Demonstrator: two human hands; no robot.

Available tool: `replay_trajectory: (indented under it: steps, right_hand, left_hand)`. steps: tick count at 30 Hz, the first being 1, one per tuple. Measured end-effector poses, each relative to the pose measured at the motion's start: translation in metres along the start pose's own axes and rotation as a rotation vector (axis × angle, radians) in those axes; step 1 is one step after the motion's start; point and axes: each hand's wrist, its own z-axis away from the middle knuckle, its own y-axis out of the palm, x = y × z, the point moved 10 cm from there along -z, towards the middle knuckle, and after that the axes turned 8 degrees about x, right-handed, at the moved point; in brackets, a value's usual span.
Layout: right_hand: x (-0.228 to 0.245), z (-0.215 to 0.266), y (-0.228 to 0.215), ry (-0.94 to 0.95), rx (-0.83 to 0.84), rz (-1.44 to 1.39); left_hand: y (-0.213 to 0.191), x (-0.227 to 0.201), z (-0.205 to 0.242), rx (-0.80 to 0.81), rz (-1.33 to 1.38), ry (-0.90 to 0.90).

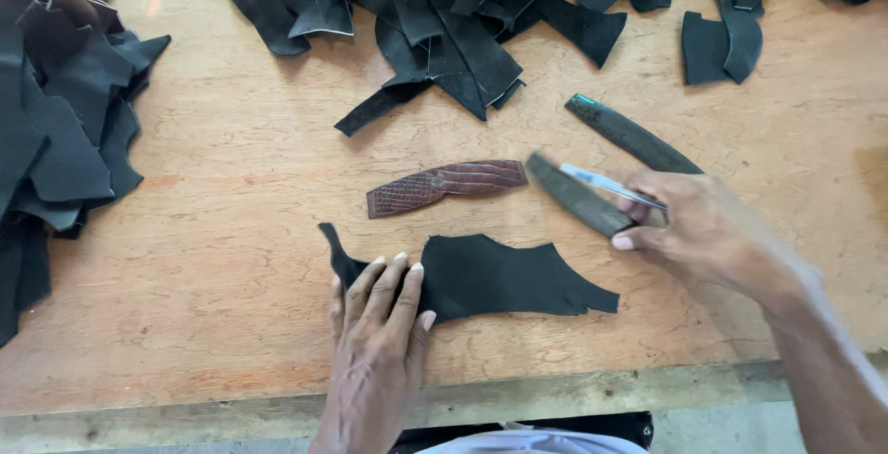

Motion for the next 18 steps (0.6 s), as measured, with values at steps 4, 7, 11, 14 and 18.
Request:
replay_trajectory:
  steps: [4, 7, 11, 14, 18]
  right_hand:
    - [-0.029, 0.017, -0.003, 0.224, 0.076, 0.153]
    - [-0.044, 0.023, -0.002, 0.277, 0.083, 0.062]
    - [-0.016, 0.024, -0.028, -0.145, -0.257, -0.022]
    - [0.001, 0.013, -0.024, -0.319, -0.247, 0.083]
    - [0.007, -0.004, -0.01, -0.277, -0.166, 0.217]
  left_hand:
    - [0.005, -0.003, 0.008, -0.033, 0.106, 0.054]
    - [0.01, -0.015, 0.01, -0.041, 0.114, 0.084]
    - [0.006, -0.028, 0.015, -0.082, 0.221, 0.096]
    - [-0.007, -0.015, 0.021, -0.2, 0.319, 0.032]
    - [-0.022, 0.026, 0.024, -0.307, 0.483, -0.121]
